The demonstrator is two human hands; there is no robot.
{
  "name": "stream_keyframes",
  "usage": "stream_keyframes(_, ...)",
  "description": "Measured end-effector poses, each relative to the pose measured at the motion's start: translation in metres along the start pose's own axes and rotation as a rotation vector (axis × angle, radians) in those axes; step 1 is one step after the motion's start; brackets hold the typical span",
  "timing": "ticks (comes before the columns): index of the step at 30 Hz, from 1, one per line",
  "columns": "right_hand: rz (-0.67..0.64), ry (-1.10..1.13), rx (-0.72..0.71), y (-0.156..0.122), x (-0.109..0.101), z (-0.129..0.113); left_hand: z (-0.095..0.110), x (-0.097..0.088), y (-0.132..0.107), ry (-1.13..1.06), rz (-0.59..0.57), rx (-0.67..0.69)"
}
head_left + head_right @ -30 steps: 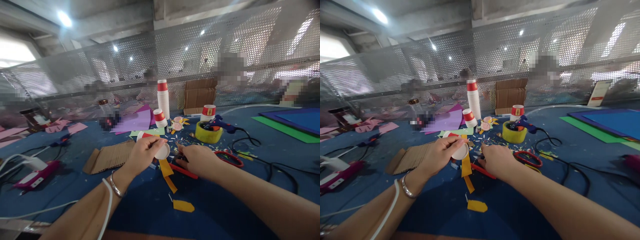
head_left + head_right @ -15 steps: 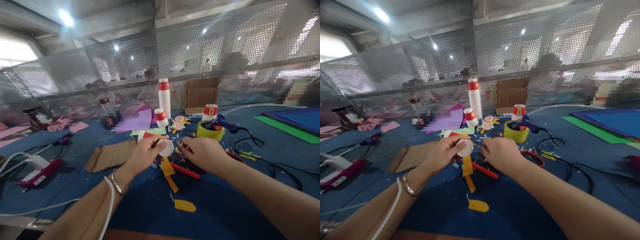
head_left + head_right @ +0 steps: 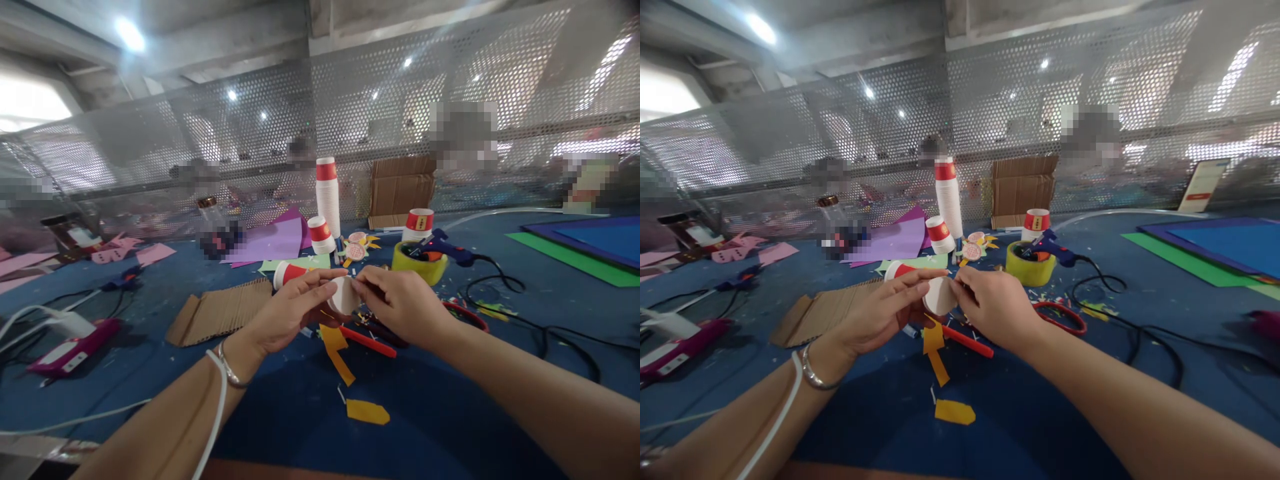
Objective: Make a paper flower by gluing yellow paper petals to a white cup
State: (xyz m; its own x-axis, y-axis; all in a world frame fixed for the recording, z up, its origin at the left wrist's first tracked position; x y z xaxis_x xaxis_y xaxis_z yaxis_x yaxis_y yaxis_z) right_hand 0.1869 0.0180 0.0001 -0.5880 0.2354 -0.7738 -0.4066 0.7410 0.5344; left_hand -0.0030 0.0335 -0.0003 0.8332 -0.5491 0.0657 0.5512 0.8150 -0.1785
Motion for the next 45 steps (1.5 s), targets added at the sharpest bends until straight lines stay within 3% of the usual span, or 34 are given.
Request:
stream_keyframes(4,0.061,0.024,-0.016,-0.001,-0.002,-0.001,0.0,0.001,-0.001,-0.072,-0.132,0.023)
stream_keyframes(8,0.116,0.041,-0.062,-0.001,-0.003,-0.004,0.001,0.002,-0.001,-0.042,-0.157,0.078)
stream_keyframes(18,0.005,0.214,-0.038,-0.001,-0.005,-0.006,0.003,0.001,-0.002,0.193,0.022,0.198)
stream_keyframes(28,-0.123,0.347,0.011,0.002,-0.004,-0.01,0.0,-0.004,-0.001,0.363,0.107,0.286)
stream_keyframes(38,-0.124,0.416,0.046,0.003,-0.006,-0.009,0.005,-0.002,-0.004,0.393,0.093,0.286)
stream_keyframes(41,-0.091,0.537,0.085,0.003,-0.005,-0.002,0.006,-0.01,-0.003,0.549,0.174,0.241)
stream_keyframes(45,-0.011,0.558,0.123,0.004,-0.001,0.01,-0.003,-0.024,0.001,0.996,0.359,0.187)
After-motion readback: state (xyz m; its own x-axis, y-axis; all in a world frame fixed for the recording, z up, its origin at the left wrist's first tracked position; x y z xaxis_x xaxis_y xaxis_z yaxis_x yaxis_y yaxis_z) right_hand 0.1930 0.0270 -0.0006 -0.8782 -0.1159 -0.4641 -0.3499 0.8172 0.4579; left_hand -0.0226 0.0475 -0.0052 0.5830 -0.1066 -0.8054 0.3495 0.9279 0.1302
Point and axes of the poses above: each hand's wrist, its own y-axis towards the middle knuckle, its own x-axis out of the palm, z = x × y, the point moved 2 cm from there along y, towards the middle knuckle, and after that the axes turned 10 degrees about -x, right-handed, at the moved point
